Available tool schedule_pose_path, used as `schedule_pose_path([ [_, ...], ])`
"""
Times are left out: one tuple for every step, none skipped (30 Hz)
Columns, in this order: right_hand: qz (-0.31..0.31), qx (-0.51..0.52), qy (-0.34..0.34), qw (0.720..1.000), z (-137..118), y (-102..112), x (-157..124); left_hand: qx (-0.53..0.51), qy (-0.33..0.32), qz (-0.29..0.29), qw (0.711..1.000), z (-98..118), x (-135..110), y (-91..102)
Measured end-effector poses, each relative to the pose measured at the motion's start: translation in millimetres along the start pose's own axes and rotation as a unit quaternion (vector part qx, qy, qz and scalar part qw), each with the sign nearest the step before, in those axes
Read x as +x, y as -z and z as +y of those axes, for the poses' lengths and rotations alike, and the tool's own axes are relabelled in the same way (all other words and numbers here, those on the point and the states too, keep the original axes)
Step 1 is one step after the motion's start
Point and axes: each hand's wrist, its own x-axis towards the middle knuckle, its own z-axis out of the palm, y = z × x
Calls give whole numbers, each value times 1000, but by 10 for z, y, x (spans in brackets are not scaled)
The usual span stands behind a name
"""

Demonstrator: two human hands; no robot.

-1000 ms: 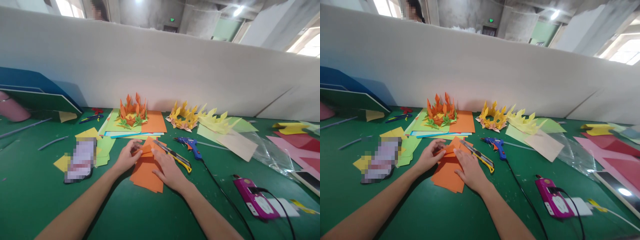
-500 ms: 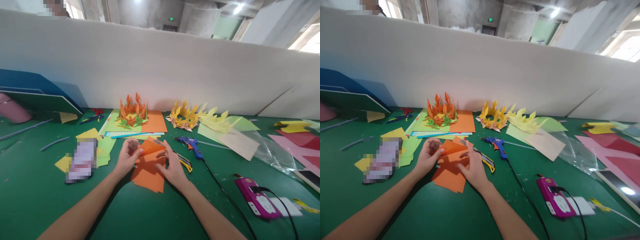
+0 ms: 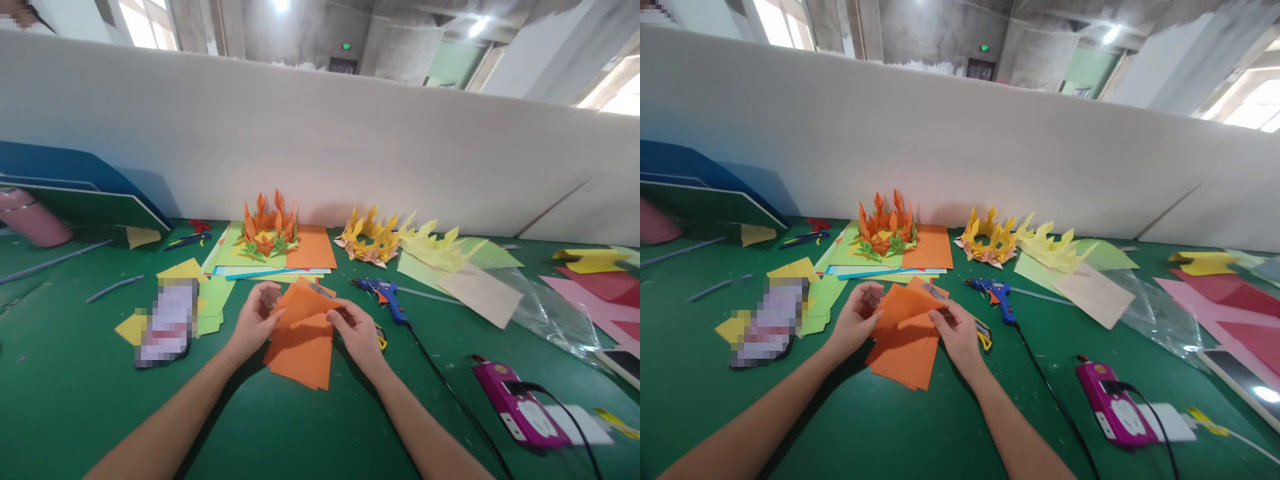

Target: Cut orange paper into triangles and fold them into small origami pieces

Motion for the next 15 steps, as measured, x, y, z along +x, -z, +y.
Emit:
schedule_pose_path([
  [7,30,-24,999,-19,-10,16,1,1,-7,1000,-1,-6,-3],
  [12,56,-42,997,-39,-19,36,2,2,-12,1000,-1,-11,-6],
  [15,78,-52,995,-58,-27,57,4,3,-17,1000,0,-16,-7],
  [13,96,-59,994,-73,-36,78,5,4,-18,1000,2,-19,-8],
  [9,109,-62,992,-83,-44,97,8,7,-16,1000,6,-20,-8],
  [2,117,-62,991,-88,-51,114,13,13,-13,1000,12,-18,-6],
  [-4,121,-59,991,-86,-55,129,22,21,-12,999,19,-12,-1],
  [-7,119,-54,991,-80,-54,142,33,30,-14,999,28,-3,10],
  [-6,112,-47,993,-70,-46,156,50,41,-16,998,39,11,27],
  [-2,100,-40,994,-58,-30,171,71,49,-20,996,49,29,53],
  [1,84,-33,996,-45,-7,189,95,54,-23,994,60,50,87],
  [7,67,-28,997,-33,21,212,127,58,-14,990,68,72,130],
  [9,49,-25,998,-21,51,241,168,58,2,984,73,96,181],
  [15,31,-25,999,-11,81,274,215,54,17,975,73,117,236],
  [25,17,-25,999,-2,107,310,265,48,24,963,69,136,294],
])
